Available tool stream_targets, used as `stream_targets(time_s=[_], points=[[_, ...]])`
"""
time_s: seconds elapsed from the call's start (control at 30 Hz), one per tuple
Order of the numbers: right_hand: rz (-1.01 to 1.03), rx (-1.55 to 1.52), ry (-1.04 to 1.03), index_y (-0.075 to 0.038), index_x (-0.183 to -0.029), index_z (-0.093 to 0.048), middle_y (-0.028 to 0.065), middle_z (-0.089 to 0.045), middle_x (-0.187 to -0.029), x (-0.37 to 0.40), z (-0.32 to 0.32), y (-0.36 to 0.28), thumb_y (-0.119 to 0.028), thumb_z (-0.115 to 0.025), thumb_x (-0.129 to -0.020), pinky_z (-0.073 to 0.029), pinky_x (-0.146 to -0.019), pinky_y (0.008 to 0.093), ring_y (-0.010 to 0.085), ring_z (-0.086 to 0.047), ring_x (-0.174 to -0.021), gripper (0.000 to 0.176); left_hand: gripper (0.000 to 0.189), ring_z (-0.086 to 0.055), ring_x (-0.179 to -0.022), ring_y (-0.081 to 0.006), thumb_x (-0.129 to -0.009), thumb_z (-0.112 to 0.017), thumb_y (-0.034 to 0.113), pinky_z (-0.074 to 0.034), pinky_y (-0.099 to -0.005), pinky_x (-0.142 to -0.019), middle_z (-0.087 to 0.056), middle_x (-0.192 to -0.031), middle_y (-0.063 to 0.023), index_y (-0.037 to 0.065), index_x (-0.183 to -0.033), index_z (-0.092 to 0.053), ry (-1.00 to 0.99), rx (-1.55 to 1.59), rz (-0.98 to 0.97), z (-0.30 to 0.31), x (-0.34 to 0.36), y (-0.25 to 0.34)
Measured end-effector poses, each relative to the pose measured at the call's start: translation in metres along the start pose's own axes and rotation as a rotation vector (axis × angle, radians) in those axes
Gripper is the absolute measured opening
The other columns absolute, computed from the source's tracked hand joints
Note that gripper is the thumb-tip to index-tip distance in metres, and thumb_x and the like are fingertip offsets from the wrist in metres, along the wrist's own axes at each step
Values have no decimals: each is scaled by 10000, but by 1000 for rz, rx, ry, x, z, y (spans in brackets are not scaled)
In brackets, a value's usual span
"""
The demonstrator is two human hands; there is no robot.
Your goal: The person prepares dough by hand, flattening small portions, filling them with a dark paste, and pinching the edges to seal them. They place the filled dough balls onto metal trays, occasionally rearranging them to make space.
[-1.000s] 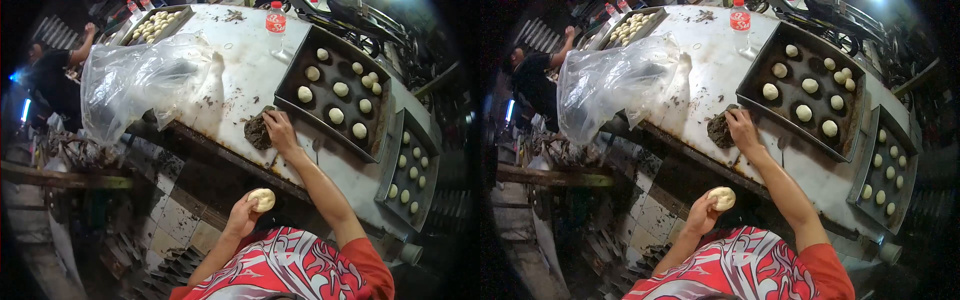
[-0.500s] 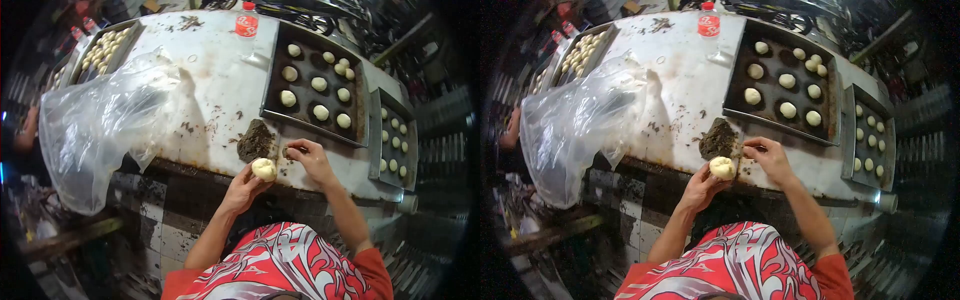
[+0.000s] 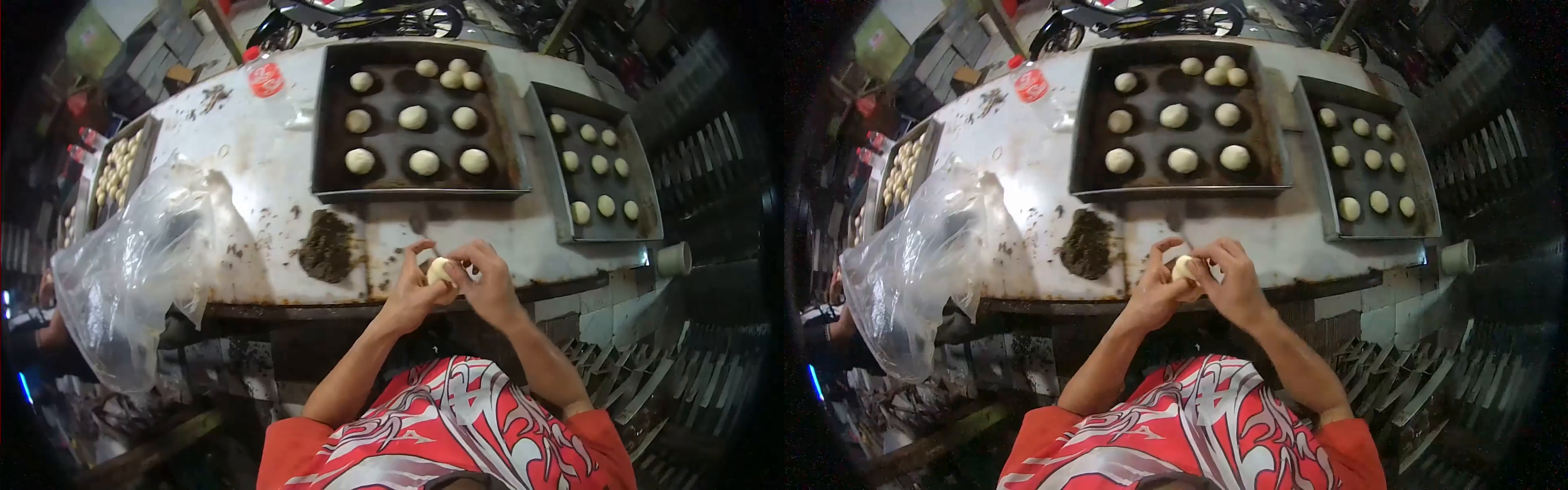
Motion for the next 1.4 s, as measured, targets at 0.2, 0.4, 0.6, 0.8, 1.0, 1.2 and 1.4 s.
stream_targets(time_s=[0.2, 0.4, 0.6, 0.8, 1.0, 1.2, 1.4], points=[[95, 97, 291, -27, -925, -610, 119, -553, -1009, 71, 33, 49, 34, -596, -686, -359, -898, 413, 325, -453, -1061, 247, 405, -564, -895, -258, -785, -361, -45, -505, -367, -776, -500, -1066, -164, 34, -1179, -317, 415, 223, -43, -49, -53, -29], [-225, 107, 455, -36, -948, -598, 129, -585, -941, 28, 83, 164, -84, -543, -808, -391, -855, 385, 291, -518, -939, 158, 591, -345, -1253, -392, -770, -540, 56, -261, -405, -1049, -361, -1341, -248, 2, -1317, -324, -79, -1880, -407, -92, -104, -56], [-10, 254, 275, -60, -972, -560, 168, -542, -958, -16, -34, 132, -56, -544, -765, -393, -843, 448, 364, -487, -997, 208, 433, -569, -1040, -233, -773, -449, -47, -454, -331, -899, -563, -1148, -158, -22, -1205, -439, -213, -855, -320, -65, -146, 111], [-90, 574, 127, -77, -888, -602, 110, -526, -990, 46, 39, 156, -169, -664, -738, -358, -874, 474, 297, -488, -1007, 186, 281, -619, -862, -259, -799, -494, 74, -485, -362, -786, -634, -976, -147, 16, -1061, -577, -28, -1397, -420, 10, -303, 192], [-460, 278, 308, 24, -908, -567, 213, -510, -1085, -29, 22, 183, -62, -563, -770, -321, -939, 488, 375, -463, -1034, 163, 353, -579, -901, -340, -788, -538, 141, -448, -442, -846, -602, -978, -175, 63, -1133, -539, 72, -1756, -729, 28, -423, 188], [-297, 743, -315, -58, -951, -618, 174, -533, -1117, 35, -6, 106, -154, -656, -694, -416, -881, 435, 370, -513, -981, 277, 363, -602, -821, -296, -758, -585, 166, -514, -373, -726, -556, -1028, -196, 53, -1101, -548, -60, -1324, -223, 69, -500, 159], [-351, 80, -464, -49, -1117, -571, 97, -589, -1075, -166, 64, 43, -205, -701, -759, -454, -853, 321, 196, -575, -962, 411, 366, -570, -911, -190, -844, -507, 127, -503, -303, -734, -538, -1087, -114, 11, -1188, -458, -232, -152, -167, 23, -260, 271]])
Point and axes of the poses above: each hand's wrist, its own x-axis away from the middle knuckle, its own z-axis out of the back of the hand, y = z × x, the point moved 10 cm from there along -x, towards the middle knuckle
